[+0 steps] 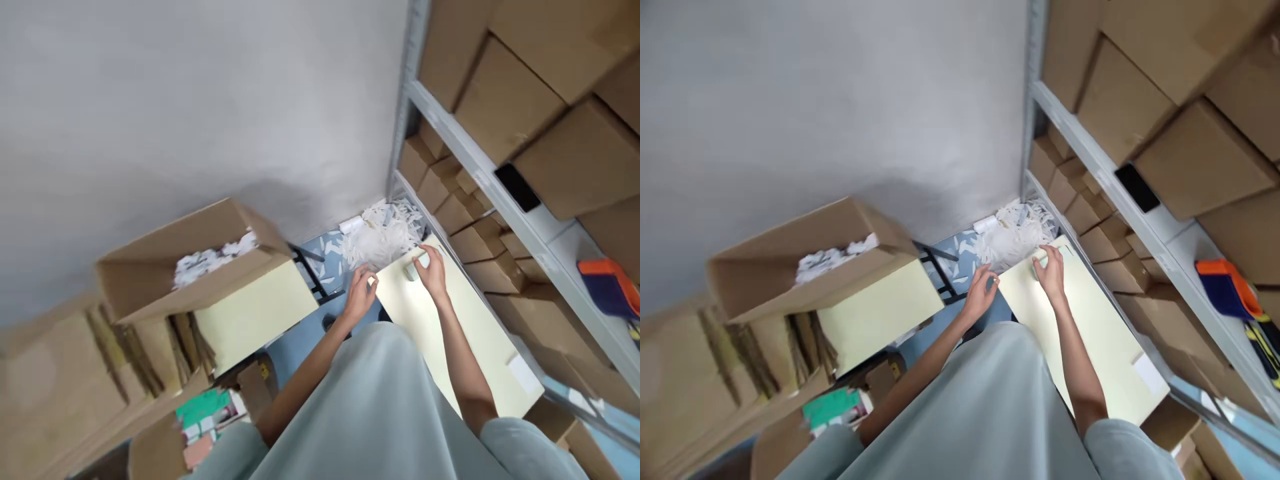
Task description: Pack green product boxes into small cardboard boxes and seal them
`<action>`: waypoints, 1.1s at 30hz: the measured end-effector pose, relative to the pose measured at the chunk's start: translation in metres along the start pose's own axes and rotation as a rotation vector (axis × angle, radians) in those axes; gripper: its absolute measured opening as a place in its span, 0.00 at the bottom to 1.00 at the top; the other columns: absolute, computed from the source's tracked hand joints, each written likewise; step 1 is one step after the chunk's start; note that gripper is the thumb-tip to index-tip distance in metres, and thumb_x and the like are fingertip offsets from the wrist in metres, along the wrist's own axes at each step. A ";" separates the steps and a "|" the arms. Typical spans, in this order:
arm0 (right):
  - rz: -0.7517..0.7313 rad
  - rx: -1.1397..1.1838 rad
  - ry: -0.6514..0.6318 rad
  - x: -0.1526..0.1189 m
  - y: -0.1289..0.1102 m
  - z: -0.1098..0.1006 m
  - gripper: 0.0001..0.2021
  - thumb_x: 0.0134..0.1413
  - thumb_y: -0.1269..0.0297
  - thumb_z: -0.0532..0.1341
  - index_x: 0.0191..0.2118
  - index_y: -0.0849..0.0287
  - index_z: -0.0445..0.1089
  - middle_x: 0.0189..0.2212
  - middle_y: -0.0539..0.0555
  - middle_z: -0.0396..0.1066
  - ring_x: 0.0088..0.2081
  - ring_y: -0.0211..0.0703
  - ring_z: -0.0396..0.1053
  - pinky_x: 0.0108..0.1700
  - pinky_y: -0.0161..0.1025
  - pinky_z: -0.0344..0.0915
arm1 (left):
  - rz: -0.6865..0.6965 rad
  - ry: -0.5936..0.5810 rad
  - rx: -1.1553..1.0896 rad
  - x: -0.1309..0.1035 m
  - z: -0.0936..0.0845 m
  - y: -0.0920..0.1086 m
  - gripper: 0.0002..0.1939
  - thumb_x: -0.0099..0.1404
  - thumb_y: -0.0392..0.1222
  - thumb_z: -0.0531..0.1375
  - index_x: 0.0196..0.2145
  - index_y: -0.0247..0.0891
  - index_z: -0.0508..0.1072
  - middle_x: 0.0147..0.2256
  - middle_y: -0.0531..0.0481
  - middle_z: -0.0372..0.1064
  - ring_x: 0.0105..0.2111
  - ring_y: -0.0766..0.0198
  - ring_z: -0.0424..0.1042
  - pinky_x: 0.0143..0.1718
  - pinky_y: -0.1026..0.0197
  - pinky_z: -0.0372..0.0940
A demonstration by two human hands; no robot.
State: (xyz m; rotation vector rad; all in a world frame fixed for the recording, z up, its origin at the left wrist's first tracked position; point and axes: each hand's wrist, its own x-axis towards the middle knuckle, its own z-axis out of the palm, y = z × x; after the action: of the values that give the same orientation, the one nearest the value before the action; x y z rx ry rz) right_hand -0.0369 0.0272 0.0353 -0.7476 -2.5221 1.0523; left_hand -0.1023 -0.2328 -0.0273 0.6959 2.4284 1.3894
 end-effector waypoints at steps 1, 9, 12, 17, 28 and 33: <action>-0.037 0.020 -0.016 -0.012 -0.020 0.007 0.22 0.67 0.54 0.64 0.61 0.57 0.79 0.61 0.69 0.79 0.66 0.65 0.74 0.74 0.64 0.67 | -0.021 0.068 -0.015 -0.011 -0.028 -0.007 0.06 0.78 0.38 0.61 0.47 0.45 0.78 0.65 0.38 0.70 0.71 0.44 0.70 0.70 0.40 0.70; -0.131 0.149 -0.343 -0.094 -0.187 0.132 0.24 0.65 0.45 0.64 0.56 0.55 0.81 0.59 0.67 0.82 0.64 0.64 0.79 0.70 0.63 0.72 | -0.228 0.581 -0.087 -0.139 -0.231 -0.091 0.06 0.77 0.44 0.62 0.44 0.44 0.79 0.60 0.38 0.74 0.68 0.44 0.73 0.72 0.39 0.67; -0.164 0.202 -0.499 -0.117 -0.245 0.181 0.23 0.64 0.46 0.65 0.55 0.55 0.82 0.59 0.66 0.83 0.64 0.64 0.79 0.71 0.62 0.71 | -0.282 0.703 -0.104 -0.195 -0.278 -0.113 0.07 0.78 0.47 0.62 0.43 0.45 0.79 0.59 0.38 0.74 0.68 0.44 0.73 0.71 0.39 0.67; -0.217 0.254 -0.702 -0.150 -0.313 0.234 0.20 0.64 0.47 0.67 0.53 0.53 0.82 0.58 0.62 0.83 0.65 0.62 0.78 0.74 0.60 0.69 | -0.366 0.816 -0.127 -0.262 -0.324 -0.126 0.10 0.79 0.52 0.62 0.43 0.46 0.78 0.60 0.38 0.74 0.68 0.44 0.72 0.70 0.40 0.69; -0.381 0.242 -1.195 -0.185 -0.366 0.311 0.21 0.68 0.46 0.68 0.57 0.53 0.82 0.61 0.59 0.82 0.66 0.54 0.77 0.73 0.54 0.69 | -0.534 1.241 -0.141 -0.314 -0.358 -0.152 0.14 0.74 0.54 0.65 0.44 0.41 0.77 0.58 0.37 0.74 0.64 0.48 0.75 0.64 0.47 0.75; -0.318 0.328 -1.414 -0.203 -0.373 0.349 0.20 0.67 0.48 0.70 0.56 0.54 0.81 0.60 0.59 0.83 0.64 0.54 0.79 0.73 0.56 0.71 | -0.639 1.350 -0.199 -0.331 -0.364 -0.148 0.15 0.73 0.56 0.66 0.43 0.42 0.75 0.57 0.37 0.76 0.66 0.49 0.74 0.63 0.49 0.75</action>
State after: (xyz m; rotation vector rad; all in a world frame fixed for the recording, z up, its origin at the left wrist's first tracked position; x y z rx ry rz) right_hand -0.1613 -0.5080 0.0515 0.8096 -3.0357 2.2777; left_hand -0.0231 -0.7378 0.0264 -1.4115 2.7084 2.0229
